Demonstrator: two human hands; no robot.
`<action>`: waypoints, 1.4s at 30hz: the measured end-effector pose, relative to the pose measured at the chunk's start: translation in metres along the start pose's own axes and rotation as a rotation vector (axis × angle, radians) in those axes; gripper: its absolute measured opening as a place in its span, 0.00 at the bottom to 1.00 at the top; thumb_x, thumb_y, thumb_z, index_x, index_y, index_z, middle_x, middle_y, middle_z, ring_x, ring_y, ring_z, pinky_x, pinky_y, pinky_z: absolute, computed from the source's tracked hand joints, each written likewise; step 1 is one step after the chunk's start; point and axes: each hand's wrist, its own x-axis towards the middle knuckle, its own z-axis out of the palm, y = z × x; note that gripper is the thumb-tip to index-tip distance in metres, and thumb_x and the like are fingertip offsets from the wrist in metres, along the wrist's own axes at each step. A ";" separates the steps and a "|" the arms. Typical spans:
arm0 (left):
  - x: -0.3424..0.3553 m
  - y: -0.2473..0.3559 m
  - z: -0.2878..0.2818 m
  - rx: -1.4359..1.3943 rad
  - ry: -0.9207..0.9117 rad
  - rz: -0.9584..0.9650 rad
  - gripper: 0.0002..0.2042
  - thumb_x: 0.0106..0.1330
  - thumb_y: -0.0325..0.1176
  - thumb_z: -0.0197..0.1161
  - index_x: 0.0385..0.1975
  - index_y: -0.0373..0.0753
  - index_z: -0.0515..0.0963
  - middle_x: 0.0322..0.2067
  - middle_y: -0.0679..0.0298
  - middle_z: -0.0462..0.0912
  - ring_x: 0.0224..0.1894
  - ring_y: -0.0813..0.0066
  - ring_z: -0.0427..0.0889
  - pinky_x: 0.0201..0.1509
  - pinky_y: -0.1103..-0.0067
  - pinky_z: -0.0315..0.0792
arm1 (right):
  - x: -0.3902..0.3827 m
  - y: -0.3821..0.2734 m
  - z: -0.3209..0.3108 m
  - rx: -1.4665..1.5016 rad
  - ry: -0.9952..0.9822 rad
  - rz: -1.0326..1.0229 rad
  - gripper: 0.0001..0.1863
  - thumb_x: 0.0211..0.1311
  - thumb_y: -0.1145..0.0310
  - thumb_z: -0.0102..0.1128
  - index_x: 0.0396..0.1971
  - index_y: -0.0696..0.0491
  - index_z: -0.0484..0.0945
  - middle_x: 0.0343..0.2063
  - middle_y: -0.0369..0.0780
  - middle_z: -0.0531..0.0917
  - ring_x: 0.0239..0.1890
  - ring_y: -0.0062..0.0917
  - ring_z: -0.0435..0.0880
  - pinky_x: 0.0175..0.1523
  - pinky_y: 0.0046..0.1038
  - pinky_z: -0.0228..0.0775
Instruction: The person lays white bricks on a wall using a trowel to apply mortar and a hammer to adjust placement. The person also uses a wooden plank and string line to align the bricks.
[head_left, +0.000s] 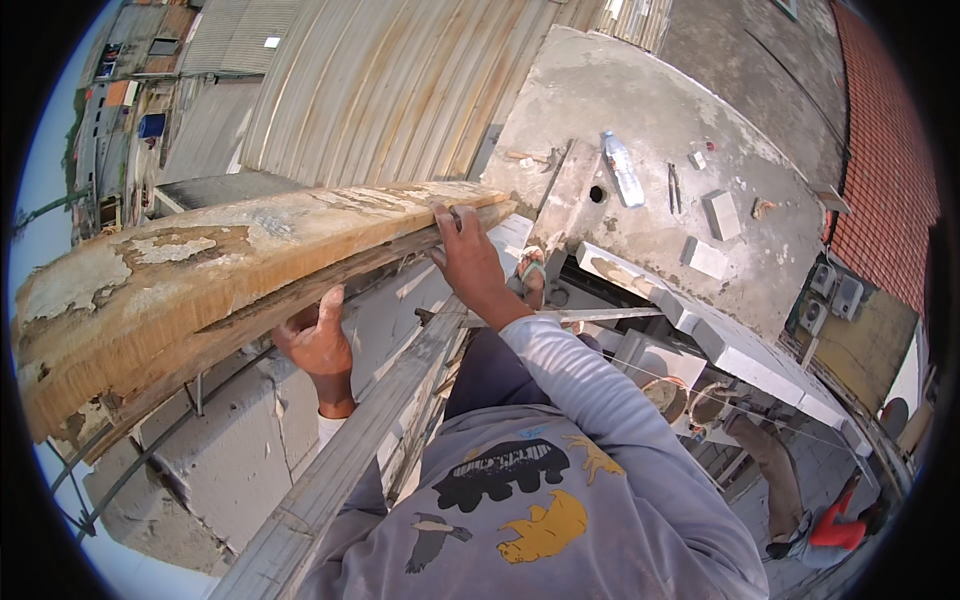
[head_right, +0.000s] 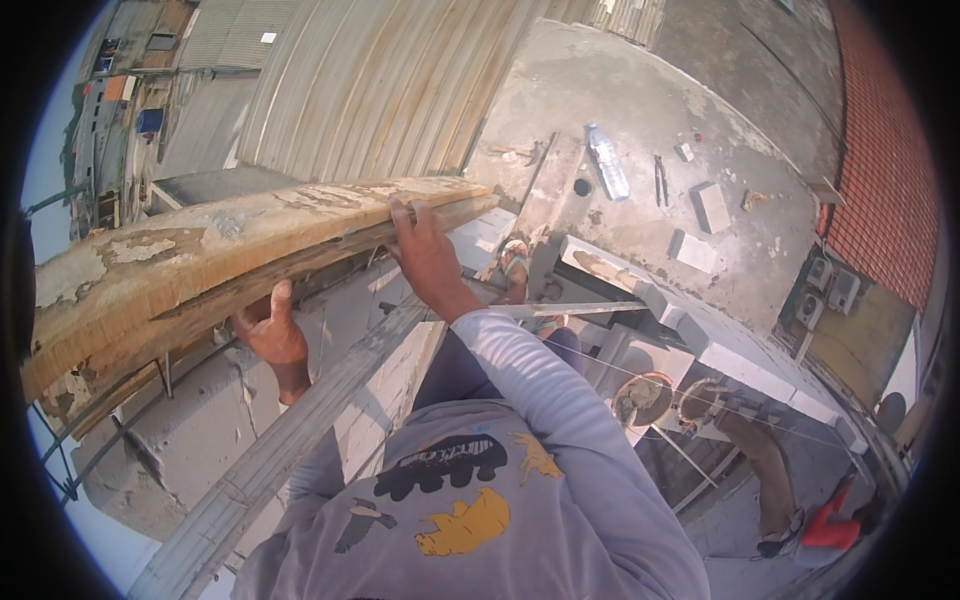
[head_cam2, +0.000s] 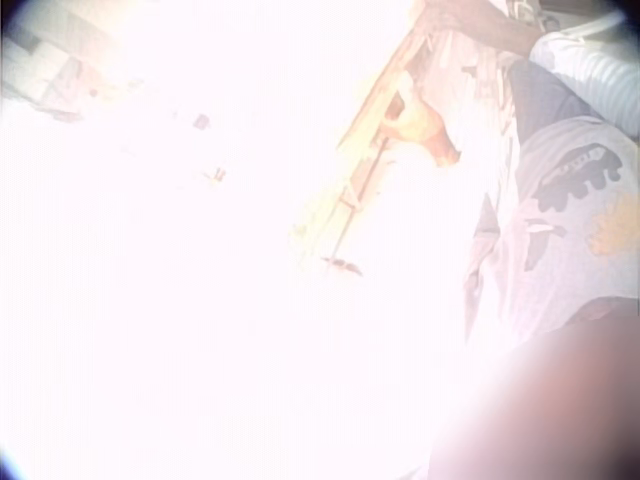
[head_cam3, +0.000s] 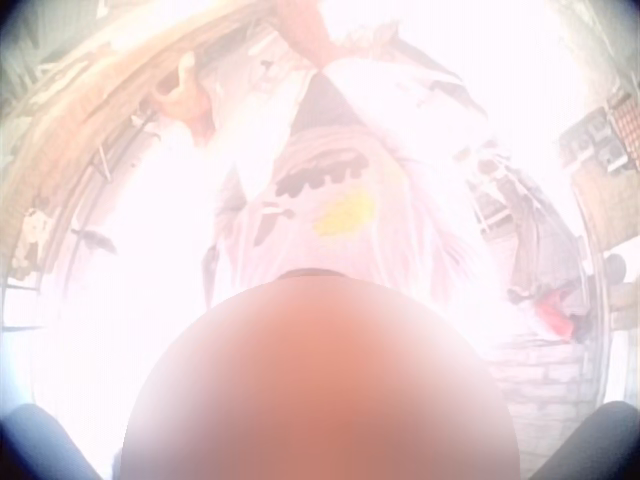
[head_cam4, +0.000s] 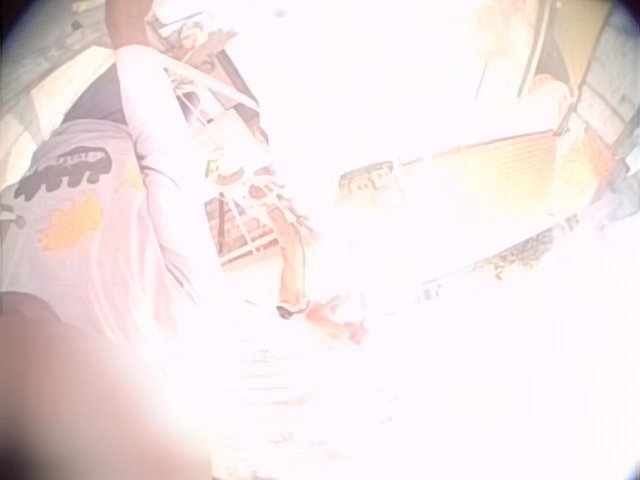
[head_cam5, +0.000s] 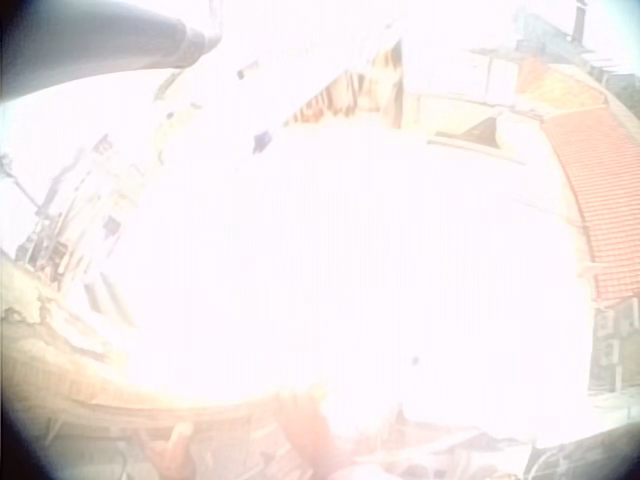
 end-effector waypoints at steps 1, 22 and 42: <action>0.000 -0.001 -0.002 -0.004 -0.002 -0.002 0.25 0.64 0.20 0.73 0.60 0.30 0.73 0.54 0.55 0.82 0.55 0.70 0.81 0.62 0.74 0.72 | 0.001 -0.002 0.003 0.001 0.036 -0.011 0.42 0.58 0.68 0.75 0.71 0.51 0.64 0.61 0.50 0.72 0.61 0.49 0.77 0.56 0.42 0.79; 0.006 0.006 0.001 -0.121 -0.064 0.021 0.23 0.62 0.19 0.75 0.56 0.30 0.76 0.53 0.58 0.82 0.54 0.73 0.78 0.62 0.76 0.70 | 0.005 0.015 -0.042 0.061 -0.133 -0.125 0.39 0.61 0.67 0.74 0.71 0.54 0.65 0.59 0.50 0.77 0.58 0.50 0.80 0.59 0.42 0.77; 0.010 -0.010 -0.020 0.024 -0.186 0.107 0.28 0.65 0.38 0.76 0.60 0.31 0.74 0.56 0.54 0.82 0.57 0.67 0.82 0.63 0.72 0.75 | -0.278 0.110 -0.222 -0.072 0.114 0.243 0.27 0.75 0.65 0.62 0.70 0.53 0.70 0.51 0.51 0.87 0.47 0.35 0.89 0.51 0.34 0.81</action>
